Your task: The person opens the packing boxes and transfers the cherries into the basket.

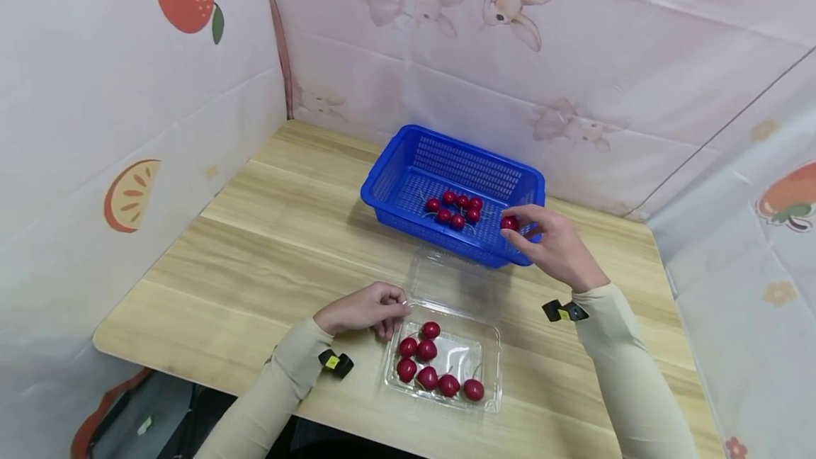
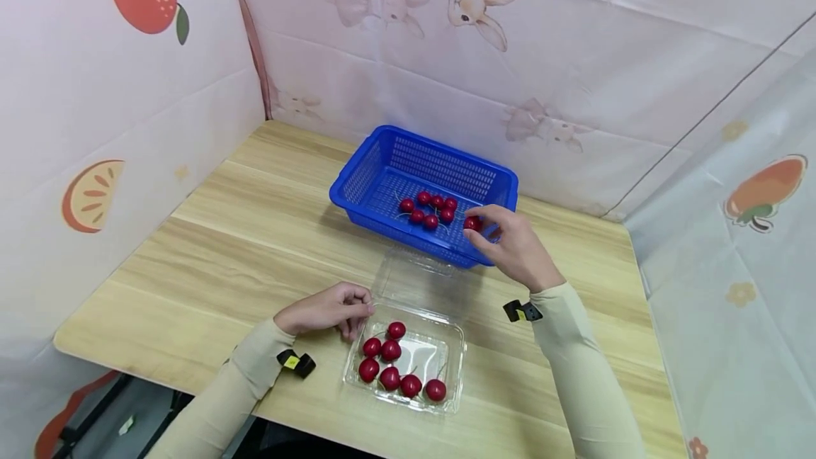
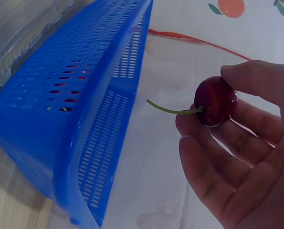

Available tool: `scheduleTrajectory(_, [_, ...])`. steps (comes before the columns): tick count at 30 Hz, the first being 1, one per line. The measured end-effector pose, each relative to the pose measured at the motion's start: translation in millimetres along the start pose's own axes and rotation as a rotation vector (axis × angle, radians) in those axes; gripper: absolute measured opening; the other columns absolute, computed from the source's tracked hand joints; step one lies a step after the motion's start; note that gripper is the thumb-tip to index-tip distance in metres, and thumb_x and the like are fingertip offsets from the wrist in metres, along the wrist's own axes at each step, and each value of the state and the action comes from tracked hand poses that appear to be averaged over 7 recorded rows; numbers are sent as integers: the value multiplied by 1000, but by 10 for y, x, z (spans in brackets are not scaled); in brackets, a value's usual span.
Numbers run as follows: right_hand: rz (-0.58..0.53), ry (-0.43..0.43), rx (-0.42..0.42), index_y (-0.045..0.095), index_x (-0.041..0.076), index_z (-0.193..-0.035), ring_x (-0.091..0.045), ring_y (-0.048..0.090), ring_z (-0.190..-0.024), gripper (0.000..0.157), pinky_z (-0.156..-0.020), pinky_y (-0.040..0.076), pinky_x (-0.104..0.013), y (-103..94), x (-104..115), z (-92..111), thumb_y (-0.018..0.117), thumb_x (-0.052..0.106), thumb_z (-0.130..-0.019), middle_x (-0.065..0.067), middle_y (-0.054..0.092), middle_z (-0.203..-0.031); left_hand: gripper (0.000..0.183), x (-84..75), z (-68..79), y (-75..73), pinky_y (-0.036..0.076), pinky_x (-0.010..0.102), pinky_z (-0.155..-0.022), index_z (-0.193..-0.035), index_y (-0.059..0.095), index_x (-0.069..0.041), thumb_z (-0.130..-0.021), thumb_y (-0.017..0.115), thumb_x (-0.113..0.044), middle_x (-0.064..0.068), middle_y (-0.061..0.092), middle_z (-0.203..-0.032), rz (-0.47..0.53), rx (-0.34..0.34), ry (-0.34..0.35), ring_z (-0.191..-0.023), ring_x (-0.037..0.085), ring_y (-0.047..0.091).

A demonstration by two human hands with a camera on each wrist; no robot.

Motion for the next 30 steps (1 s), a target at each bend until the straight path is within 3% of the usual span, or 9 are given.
scheduleTrajectory(8, [-33, 89, 115, 70, 15, -127, -23, 71, -91, 31, -80, 62, -39, 114, -90, -273, 70, 30, -100, -8, 73, -117, 31, -25, 25, 12, 57, 23, -54, -102, 63, 6, -106, 58, -24, 1, 65, -72, 16, 2, -10, -59, 13, 62])
scheduleTrajectory(15, [-30, 110, 164, 70, 13, -128, -25, 71, -93, 31, -73, 59, -34, 218, -204, -479, 71, 25, -99, -10, 73, -119, 31, -43, 29, 15, 57, 22, -54, -102, 62, 7, -106, 59, -24, 1, 65, -72, 11, 2, -1, -59, 12, 62])
scheduleTrajectory(24, [16, 134, 234, 69, 9, -130, -27, 72, -100, 35, -85, 61, -48, 475, -409, -558, 70, 27, -99, -13, 74, -120, 32, 59, 12, 19, 57, 23, -54, -102, 63, 4, -105, 59, -27, 2, 66, -72, 3, 4, 15, -60, 12, 63])
scheduleTrajectory(30, [25, 112, 242, 70, 4, -127, -28, 72, -99, 33, -87, 61, -48, 698, -563, -554, 71, 21, -98, -15, 75, -117, 32, 110, 7, 7, 58, 23, -55, -102, 64, 4, -105, 59, -28, 2, 66, -73, -6, 3, 27, -60, 12, 63])
Point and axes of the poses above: each hand's wrist, its own z-axis away from the middle knuckle, its own y-axis out of the palm, x = y × z, the point moved 2 cm from there along -z, towards the middle knuckle
